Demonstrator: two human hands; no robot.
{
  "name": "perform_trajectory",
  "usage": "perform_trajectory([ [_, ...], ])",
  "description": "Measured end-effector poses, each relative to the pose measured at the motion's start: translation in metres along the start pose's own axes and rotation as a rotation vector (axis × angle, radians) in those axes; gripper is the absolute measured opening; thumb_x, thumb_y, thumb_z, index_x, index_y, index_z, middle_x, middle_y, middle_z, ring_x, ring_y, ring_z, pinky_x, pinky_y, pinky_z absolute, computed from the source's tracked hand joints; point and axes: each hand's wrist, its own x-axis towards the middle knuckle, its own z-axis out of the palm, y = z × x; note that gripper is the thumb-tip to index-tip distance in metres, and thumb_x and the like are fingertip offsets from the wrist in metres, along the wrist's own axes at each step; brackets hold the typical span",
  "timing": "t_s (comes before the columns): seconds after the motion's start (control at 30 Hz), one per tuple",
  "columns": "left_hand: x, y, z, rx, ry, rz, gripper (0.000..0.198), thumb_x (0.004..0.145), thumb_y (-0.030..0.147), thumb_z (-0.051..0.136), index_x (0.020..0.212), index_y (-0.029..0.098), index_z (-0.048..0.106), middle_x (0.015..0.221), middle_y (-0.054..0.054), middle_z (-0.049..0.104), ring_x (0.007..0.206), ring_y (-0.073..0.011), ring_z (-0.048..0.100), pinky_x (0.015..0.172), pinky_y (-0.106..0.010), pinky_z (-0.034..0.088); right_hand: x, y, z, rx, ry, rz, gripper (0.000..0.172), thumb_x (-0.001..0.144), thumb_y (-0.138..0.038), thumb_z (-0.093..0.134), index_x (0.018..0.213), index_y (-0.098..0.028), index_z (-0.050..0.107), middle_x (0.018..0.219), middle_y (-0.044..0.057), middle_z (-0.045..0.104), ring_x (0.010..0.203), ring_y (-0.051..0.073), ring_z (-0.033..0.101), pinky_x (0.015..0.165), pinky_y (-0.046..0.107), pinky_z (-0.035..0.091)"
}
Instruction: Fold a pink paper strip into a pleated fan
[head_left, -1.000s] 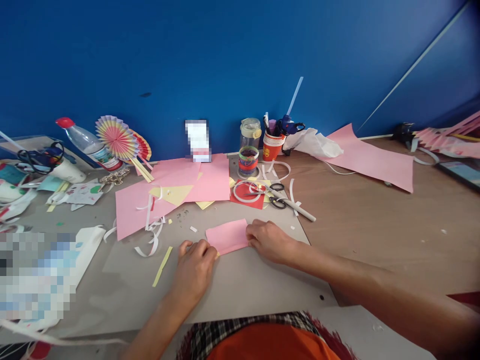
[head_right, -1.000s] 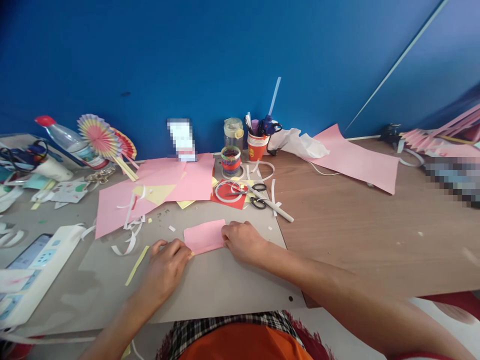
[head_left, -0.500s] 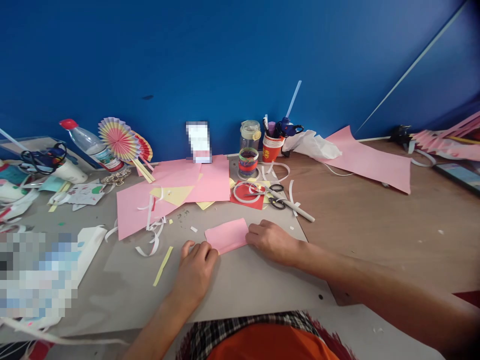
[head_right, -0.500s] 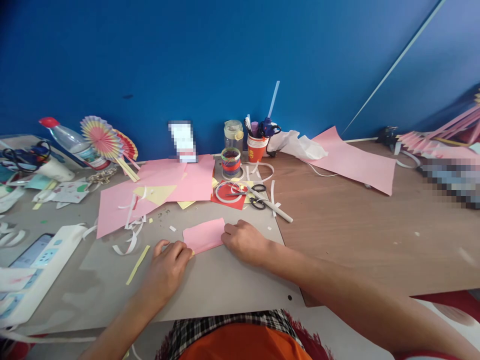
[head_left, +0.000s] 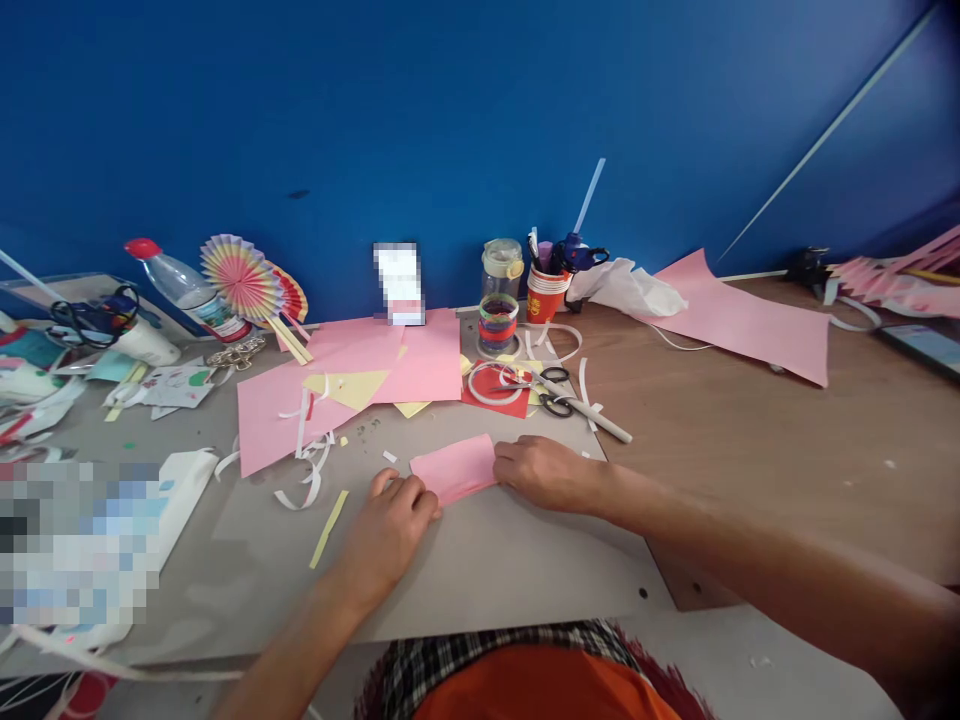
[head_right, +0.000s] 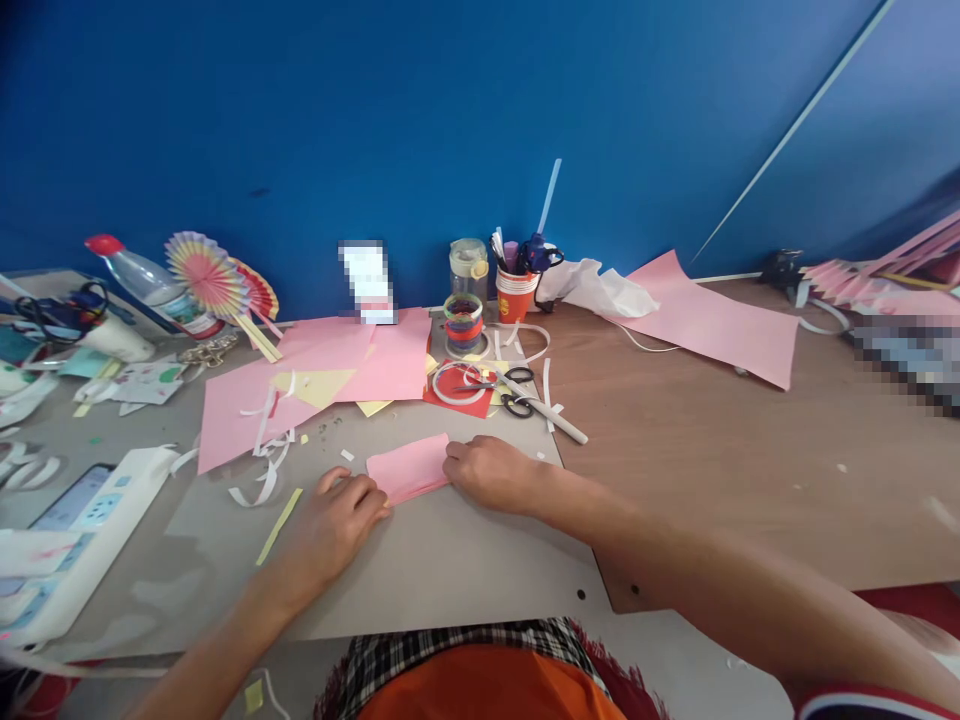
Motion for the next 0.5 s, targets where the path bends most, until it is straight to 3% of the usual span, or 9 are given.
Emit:
perform_trajectory([
  [0.17, 0.004, -0.003, -0.002, 0.067, -0.029, 0.060, 0.018, 0.090, 0.013, 0.044, 0.080, 0.017, 0.057, 0.075, -0.003, 0.056, 0.070, -0.0187, 0.056, 0.085, -0.041, 0.038, 0.008, -0.001, -0.001, -0.076, -0.001, -0.035, 0.017, 0.078, -0.004, 0.041, 0.082, -0.011, 0.056, 0.082, 0.010, 0.058, 0.059, 0.014, 0.047, 0.056, 0.030, 0.026],
  [0.3, 0.004, 0.001, -0.005, 0.059, -0.056, 0.009, 0.018, 0.091, 0.017, 0.044, 0.081, 0.017, 0.059, 0.076, -0.004, 0.059, 0.074, -0.0197, 0.057, 0.085, -0.041, 0.038, 0.008, -0.002, 0.006, -0.010, 0.054, 0.050, 0.018, 0.082, -0.009, 0.040, 0.082, -0.012, 0.058, 0.081, 0.009, 0.059, 0.060, 0.013, 0.047, 0.056, 0.029, 0.026],
  [0.4, 0.004, 0.003, -0.008, -0.030, -0.093, -0.056, 0.023, 0.092, 0.017, 0.040, 0.081, 0.017, 0.061, 0.078, -0.004, 0.062, 0.076, -0.0192, 0.058, 0.086, -0.042, 0.037, 0.006, -0.003, 0.006, 0.075, 0.081, 0.105, 0.020, 0.085, -0.014, 0.040, 0.081, -0.012, 0.059, 0.081, 0.008, 0.060, 0.061, 0.013, 0.048, 0.057, 0.029, 0.027],
  [0.5, 0.005, 0.000, -0.016, -0.250, -0.151, -0.165, 0.027, 0.092, 0.015, 0.037, 0.082, 0.019, 0.062, 0.080, -0.002, 0.064, 0.076, -0.0168, 0.058, 0.088, -0.040, 0.036, 0.001, -0.007, -0.008, 0.185, 0.080, 0.144, 0.019, 0.084, -0.016, 0.041, 0.079, -0.013, 0.060, 0.081, 0.007, 0.061, 0.062, 0.012, 0.048, 0.059, 0.028, 0.029],
])
